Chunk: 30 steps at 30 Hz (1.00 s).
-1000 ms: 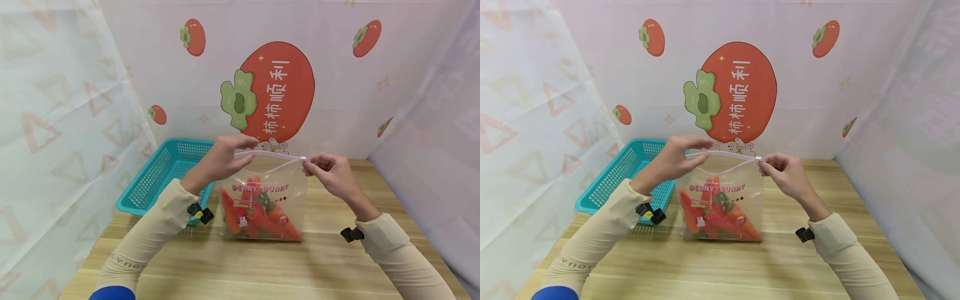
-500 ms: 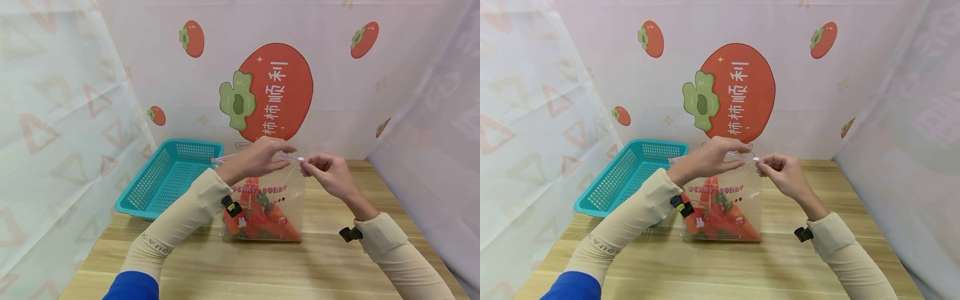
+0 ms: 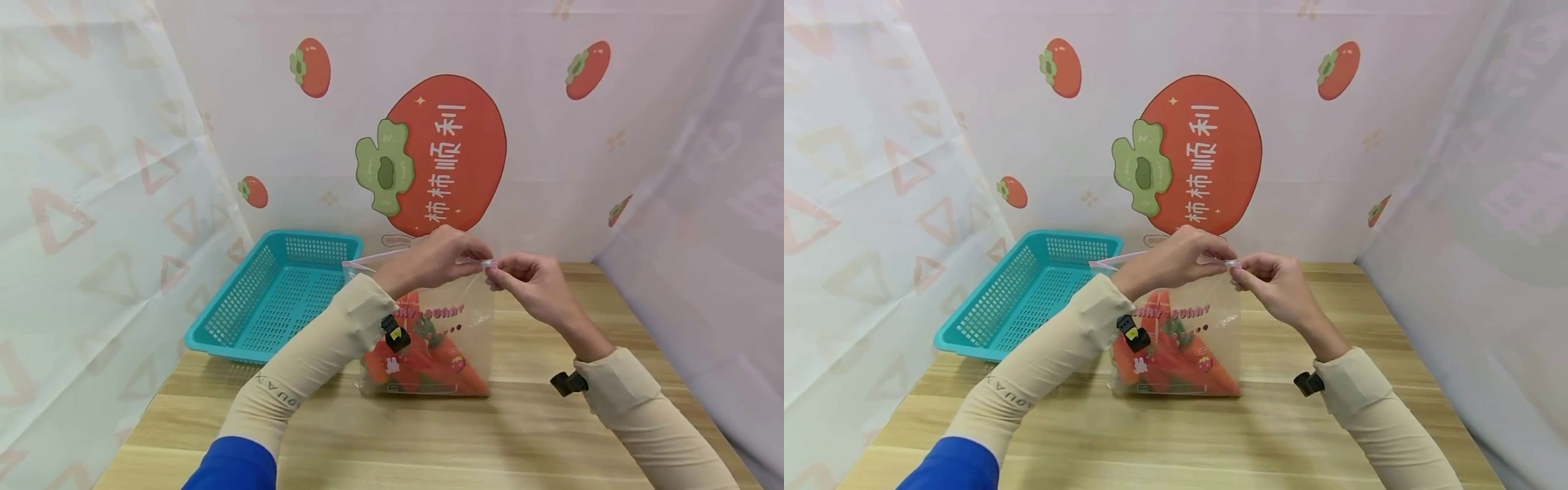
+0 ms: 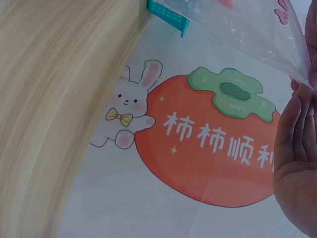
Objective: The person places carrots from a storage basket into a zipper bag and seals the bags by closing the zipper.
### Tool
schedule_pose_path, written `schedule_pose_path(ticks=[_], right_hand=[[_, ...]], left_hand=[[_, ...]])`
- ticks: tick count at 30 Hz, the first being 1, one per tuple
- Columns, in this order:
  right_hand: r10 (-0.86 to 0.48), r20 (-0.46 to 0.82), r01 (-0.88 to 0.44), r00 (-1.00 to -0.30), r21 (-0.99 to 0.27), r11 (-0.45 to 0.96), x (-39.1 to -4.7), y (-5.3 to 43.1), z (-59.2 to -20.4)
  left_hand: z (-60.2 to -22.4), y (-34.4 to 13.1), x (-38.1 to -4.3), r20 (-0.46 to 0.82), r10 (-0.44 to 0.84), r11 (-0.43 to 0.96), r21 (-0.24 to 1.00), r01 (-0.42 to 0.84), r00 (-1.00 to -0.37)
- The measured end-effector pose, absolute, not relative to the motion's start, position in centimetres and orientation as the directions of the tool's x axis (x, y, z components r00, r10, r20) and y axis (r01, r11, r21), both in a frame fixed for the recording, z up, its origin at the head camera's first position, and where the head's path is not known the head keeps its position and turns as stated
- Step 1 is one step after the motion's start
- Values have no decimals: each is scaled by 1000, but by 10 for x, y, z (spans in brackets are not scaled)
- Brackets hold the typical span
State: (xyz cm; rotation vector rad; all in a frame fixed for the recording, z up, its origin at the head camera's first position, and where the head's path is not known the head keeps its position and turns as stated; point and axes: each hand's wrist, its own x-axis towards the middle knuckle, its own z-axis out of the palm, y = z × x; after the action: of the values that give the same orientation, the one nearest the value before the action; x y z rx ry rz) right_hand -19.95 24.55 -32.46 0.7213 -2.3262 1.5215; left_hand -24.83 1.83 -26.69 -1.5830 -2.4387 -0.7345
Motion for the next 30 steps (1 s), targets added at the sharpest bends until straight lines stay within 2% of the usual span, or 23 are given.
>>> schedule_pose_path(ticks=[18,30], right_hand=[[-275,490,-558,-827,-771,307,-200,244,-326],[-278,506,-576,-817,-741,345,-198,240,-326]], left_hand=[[-266,19,-254,403,821,315,269,910,-404],[-263,12,-253,356,823,314,362,878,-442]])
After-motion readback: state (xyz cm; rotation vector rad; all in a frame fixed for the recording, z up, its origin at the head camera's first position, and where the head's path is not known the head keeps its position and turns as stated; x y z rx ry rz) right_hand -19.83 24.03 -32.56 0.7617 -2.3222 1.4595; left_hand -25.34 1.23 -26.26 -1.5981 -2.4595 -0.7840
